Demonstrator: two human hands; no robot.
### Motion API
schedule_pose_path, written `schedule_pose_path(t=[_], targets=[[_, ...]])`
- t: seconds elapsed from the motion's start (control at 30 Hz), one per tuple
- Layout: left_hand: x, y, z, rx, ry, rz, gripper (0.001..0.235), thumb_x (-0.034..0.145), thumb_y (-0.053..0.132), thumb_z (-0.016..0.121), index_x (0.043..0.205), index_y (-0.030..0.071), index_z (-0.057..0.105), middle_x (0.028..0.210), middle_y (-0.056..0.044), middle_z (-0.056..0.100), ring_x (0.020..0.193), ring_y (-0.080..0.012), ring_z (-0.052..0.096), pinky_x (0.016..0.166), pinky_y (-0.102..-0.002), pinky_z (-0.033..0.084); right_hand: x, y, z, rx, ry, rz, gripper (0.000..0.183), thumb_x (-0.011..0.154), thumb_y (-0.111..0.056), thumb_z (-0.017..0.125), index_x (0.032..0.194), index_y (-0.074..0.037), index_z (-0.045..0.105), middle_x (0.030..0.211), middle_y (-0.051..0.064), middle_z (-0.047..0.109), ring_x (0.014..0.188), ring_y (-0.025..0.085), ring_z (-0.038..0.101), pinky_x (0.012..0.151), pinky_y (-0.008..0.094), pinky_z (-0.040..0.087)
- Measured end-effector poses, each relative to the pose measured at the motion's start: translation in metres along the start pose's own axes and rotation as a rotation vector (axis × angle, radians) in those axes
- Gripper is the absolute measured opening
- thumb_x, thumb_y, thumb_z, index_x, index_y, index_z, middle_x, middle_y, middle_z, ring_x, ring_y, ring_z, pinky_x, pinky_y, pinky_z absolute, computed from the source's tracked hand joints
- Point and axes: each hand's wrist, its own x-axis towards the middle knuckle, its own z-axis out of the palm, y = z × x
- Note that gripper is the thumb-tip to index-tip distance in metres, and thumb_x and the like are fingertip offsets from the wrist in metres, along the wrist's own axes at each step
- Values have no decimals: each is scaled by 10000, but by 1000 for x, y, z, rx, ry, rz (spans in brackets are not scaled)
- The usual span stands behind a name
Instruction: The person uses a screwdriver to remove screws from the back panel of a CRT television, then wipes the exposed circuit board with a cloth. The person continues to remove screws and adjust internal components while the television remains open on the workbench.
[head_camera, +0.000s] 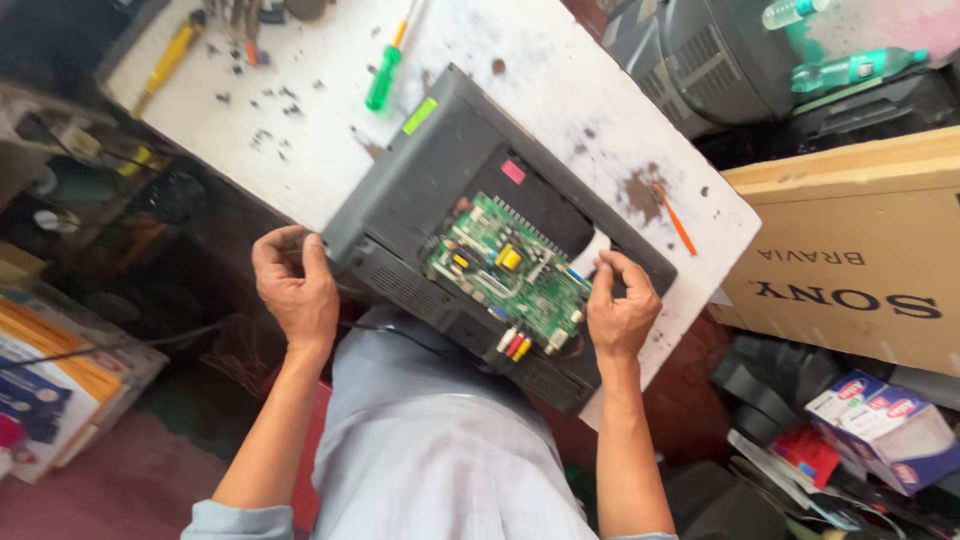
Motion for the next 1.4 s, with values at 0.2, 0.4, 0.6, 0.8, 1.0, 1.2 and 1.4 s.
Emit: schedule_pose_path(t=[0.2, 0.4, 0.6, 0.8, 1.0, 1.2, 1.4], targets=[[50, -1, 6, 105, -144, -51, 153, 1027, 125, 702, 1123, 26, 636, 827, -34, 596, 685, -94, 527, 651, -255, 449, -8, 15, 11, -33, 41, 87, 281, 824, 110, 466, 830, -9, 720, 829, 108, 715, 759, 215, 689, 717, 297, 528], [67, -4, 21, 53, -195, -23, 104, 1008, 110, 691, 1071, 32, 662, 848, 2, 621, 686, -67, 527, 626, -248, 454, -28, 59, -9, -19, 67, 223, 259, 782, 76, 427, 759, 1, 674, 662, 52, 624, 651, 134, 604, 625, 279, 475], [71, -2, 22, 62, -209, -63, 101, 951, 120, 710, 1022, 54, 680, 715, -5, 607, 608, -86, 538, 574, -259, 448, -54, 75, -15, -131, 130, 299, 247, 785, 41, 449, 763, -23, 687, 627, 87, 613, 615, 183, 596, 616, 305, 450], [84, -6, 14, 100, -204, 17, 94, 969, 112, 712, 1034, 52, 682, 767, 7, 631, 641, -67, 551, 601, -245, 462, -61, 67, -19, -182, 159, 278, 251, 765, 53, 457, 742, -25, 695, 644, 80, 616, 592, 179, 611, 594, 293, 465], [89, -14, 3, 44, -212, -102, 127, 992, 138, 695, 1057, 35, 658, 733, 17, 608, 629, -57, 530, 601, -233, 452, -67, 56, -27, -71, 200, 358, 264, 768, 91, 407, 745, 8, 656, 643, 90, 611, 588, 170, 615, 572, 270, 466], [88, -16, -11, 57, -172, -128, 136, 981, 142, 702, 1044, 30, 659, 707, 14, 597, 604, -54, 506, 575, -232, 420, -72, 47, -23, -60, 180, 360, 281, 786, 112, 409, 760, 13, 671, 671, 97, 634, 622, 164, 638, 604, 261, 490], [83, -17, -14, 37, -195, -164, 120, 984, 133, 697, 1047, 38, 660, 707, -5, 599, 604, -59, 505, 574, -239, 415, -73, 39, -17, -71, 154, 345, 296, 801, 120, 409, 785, 18, 687, 698, 105, 658, 649, 170, 662, 644, 265, 518]])
